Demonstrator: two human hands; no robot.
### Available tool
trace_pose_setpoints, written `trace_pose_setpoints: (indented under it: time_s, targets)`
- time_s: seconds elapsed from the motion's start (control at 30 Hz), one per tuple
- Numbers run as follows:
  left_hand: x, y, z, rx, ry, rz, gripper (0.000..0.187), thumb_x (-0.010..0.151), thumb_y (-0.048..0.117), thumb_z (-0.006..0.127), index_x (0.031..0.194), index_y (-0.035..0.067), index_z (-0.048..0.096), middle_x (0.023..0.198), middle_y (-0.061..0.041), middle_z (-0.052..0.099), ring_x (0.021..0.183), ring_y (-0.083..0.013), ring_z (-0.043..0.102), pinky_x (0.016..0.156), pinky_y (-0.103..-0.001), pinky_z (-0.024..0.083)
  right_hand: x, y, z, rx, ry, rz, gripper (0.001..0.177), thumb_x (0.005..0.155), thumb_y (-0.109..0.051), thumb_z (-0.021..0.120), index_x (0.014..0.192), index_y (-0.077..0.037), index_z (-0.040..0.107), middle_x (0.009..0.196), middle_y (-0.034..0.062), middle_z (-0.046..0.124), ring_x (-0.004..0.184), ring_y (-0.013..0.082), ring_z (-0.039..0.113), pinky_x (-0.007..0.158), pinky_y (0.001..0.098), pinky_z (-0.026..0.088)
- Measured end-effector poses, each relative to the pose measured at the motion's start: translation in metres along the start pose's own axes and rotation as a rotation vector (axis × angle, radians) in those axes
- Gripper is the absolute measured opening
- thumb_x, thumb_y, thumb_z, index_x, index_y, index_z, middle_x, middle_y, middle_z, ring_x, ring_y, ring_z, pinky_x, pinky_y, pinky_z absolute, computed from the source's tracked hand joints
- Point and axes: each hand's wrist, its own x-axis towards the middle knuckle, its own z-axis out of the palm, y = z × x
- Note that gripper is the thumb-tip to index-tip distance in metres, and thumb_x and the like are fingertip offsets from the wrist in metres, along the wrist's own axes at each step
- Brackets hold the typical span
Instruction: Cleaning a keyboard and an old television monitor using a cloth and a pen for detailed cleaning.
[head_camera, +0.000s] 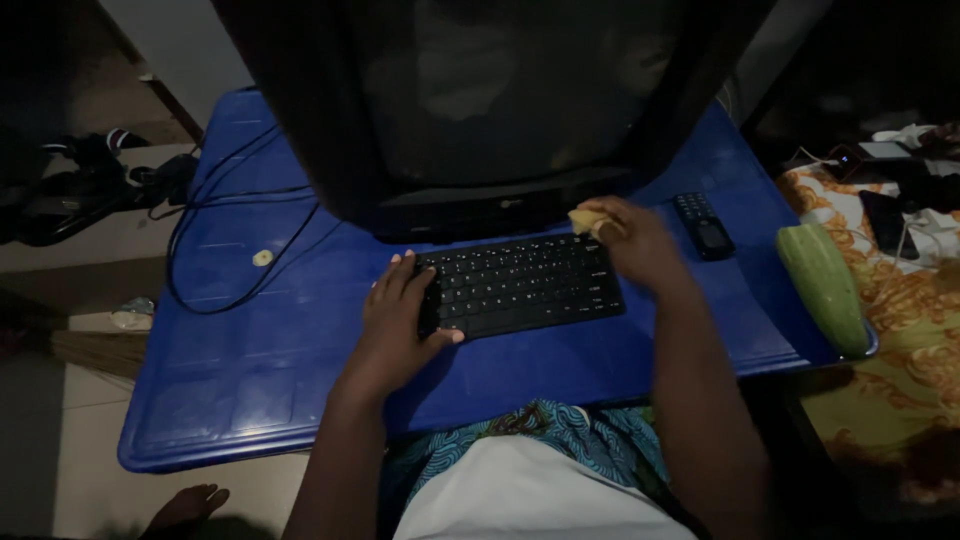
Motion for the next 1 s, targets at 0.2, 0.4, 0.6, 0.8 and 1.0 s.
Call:
trace_pose_setpoints:
  time_s: [0.2, 0.4, 0.6, 0.8, 1.0]
  targets:
    - [0.0, -0.003, 0.004, 0.01, -0.001, -0.019, 0.1, 0.071, 0.056, 0.084, 0.15, 0.009, 0.045, 0.165, -0.019, 0.024, 0.156, -0.0365, 0.013, 0.121, -0.058, 0.015, -0.001, 0.043, -0.007, 0.037, 0.173, 0.103, 0.037, 0.095, -0.007, 0.056, 0.13, -0.007, 0.067, 0.115, 0.0182, 0.072, 0.099, 0.0267, 0.071, 0.086, 0.0373, 0.056]
    - [0.0, 0.005, -0.005, -0.008, -0.024, -0.058, 0.1, 0.071, 0.056, 0.085, 0.15, 0.009, 0.045, 0.166, -0.017, 0.024, 0.157, -0.0348, 0.012, 0.121, -0.058, 0.014, 0.007, 0.05, 0.0, 0.104, 0.064, 0.14, 0.037, 0.093, -0.012, 0.06, 0.129, -0.007, 0.065, 0.114, 0.0152, 0.073, 0.1, 0.0254, 0.071, 0.087, 0.0366, 0.056]
    - [0.001, 0.008, -0.007, 0.016, -0.047, -0.087, 0.102, 0.068, 0.057, 0.084, 0.15, 0.01, 0.045, 0.167, -0.015, 0.025, 0.157, -0.0335, 0.013, 0.122, -0.057, 0.015, -0.002, 0.02, -0.015, 0.005, 0.023, 0.337, 0.039, 0.094, -0.014, 0.058, 0.132, -0.009, 0.062, 0.116, 0.0151, 0.068, 0.098, 0.028, 0.067, 0.084, 0.0398, 0.054]
    - [0.0, 0.003, -0.003, 0.016, -0.006, -0.038, 0.1, 0.07, 0.057, 0.084, 0.149, 0.01, 0.045, 0.165, -0.018, 0.026, 0.156, -0.0348, 0.014, 0.121, -0.058, 0.016, 0.006, 0.041, -0.008, 0.416, 0.141, 0.379, 0.036, 0.095, -0.015, 0.059, 0.129, -0.003, 0.062, 0.107, 0.0178, 0.072, 0.08, 0.0228, 0.07, 0.064, 0.0346, 0.055]
    - [0.0, 0.007, -0.006, -0.002, -0.036, -0.07, 0.101, 0.069, 0.056, 0.085, 0.149, 0.011, 0.045, 0.166, -0.015, 0.025, 0.157, -0.033, 0.012, 0.121, -0.057, 0.014, 0.005, 0.038, -0.005, 0.343, 0.056, 0.232, 0.039, 0.095, -0.011, 0.057, 0.134, -0.006, 0.057, 0.104, 0.0125, 0.07, 0.074, 0.0161, 0.071, 0.06, 0.0289, 0.058]
